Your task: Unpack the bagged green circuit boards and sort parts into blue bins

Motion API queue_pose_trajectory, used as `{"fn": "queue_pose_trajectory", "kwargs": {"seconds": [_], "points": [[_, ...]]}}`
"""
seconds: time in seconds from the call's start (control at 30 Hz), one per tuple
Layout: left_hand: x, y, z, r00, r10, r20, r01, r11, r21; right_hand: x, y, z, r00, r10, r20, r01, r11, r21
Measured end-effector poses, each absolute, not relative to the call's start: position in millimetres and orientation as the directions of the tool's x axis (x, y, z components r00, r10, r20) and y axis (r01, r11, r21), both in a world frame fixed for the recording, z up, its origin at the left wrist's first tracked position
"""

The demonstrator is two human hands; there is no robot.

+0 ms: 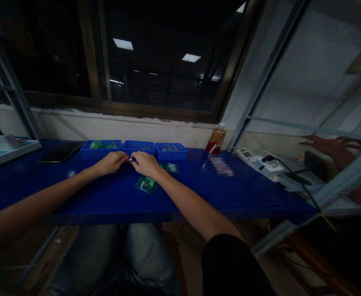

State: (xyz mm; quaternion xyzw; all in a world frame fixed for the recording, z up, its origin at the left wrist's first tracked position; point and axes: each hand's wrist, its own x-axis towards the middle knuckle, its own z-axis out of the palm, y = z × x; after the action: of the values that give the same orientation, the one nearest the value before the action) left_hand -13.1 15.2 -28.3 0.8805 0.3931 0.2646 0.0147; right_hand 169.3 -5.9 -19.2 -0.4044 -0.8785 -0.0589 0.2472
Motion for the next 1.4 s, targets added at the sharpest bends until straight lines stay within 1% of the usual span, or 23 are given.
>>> {"fn": "queue_pose_trajectory", "kwargs": {"seconds": [0.1,0.17,0.3,0.37,0.5,0.73,0.9,0.97,1.07,1.23,1.33,1.4], "points": [[-13.4,9.9,-20.9,0.517,0.702,0.489,0.683,-0.683,0.258,166.6,-10.5,-14.8,-0.527,0.667,0.526,0.756,0.651,-0.069],[-13.7,7.4,-17.9,0.523,0.686,0.506,0.658,-0.702,0.272,165.2,-11.6,-13.8,-0.5,0.665,0.555,0.762,0.642,-0.083],[-13.1,3.8,-14.7,0.564,0.611,0.556,0.571,-0.774,0.272,164.9,-9.3,-14.4,-0.406,0.69,0.599,0.76,0.619,-0.198],[-12.6,2.4,-13.0,0.551,0.598,0.582,0.565,-0.781,0.267,165.3,-7.7,-14.3,-0.385,0.693,0.609,0.746,0.623,-0.238],[-12.7,-0.4,-8.8,0.52,0.596,0.612,0.559,-0.779,0.284,165.5,-7.8,-12.1,-0.423,0.679,0.6,0.708,0.661,-0.248],[-13.0,-3.4,-6.1,0.498,0.647,0.577,0.622,-0.73,0.283,164.8,-11.8,-9.1,-0.438,0.676,0.592,0.705,0.668,-0.241],[-12.5,-5.4,-5.2,0.44,0.629,0.641,0.558,-0.751,0.353,164.5,-11.5,-8.8,-0.445,0.699,0.56,0.698,0.662,-0.273],[-12.5,-6.9,-3.9,0.447,0.626,0.639,0.568,-0.751,0.338,164.8,-12.4,-8.7,-0.441,0.698,0.565,0.701,0.66,-0.269],[-12.5,-8.5,-3.2,0.434,0.656,0.617,0.631,-0.71,0.311,164.6,-16.1,-7.9,-0.427,0.695,0.579,0.723,0.646,-0.243],[-12.4,-7.4,-5.2,0.429,0.7,0.571,0.692,-0.661,0.291,160.8,-22.0,-7.3,-0.448,0.664,0.599,0.751,0.642,-0.15],[-12.9,-7.0,-5.0,0.424,0.733,0.532,0.697,-0.639,0.326,162.9,-18.0,-6.6,-0.435,0.658,0.614,0.77,0.626,-0.126],[-12.3,-8.4,-4.9,0.456,0.755,0.472,0.684,-0.636,0.356,169.6,-10.0,-5.2,-0.389,0.66,0.643,0.797,0.591,-0.125]]}}
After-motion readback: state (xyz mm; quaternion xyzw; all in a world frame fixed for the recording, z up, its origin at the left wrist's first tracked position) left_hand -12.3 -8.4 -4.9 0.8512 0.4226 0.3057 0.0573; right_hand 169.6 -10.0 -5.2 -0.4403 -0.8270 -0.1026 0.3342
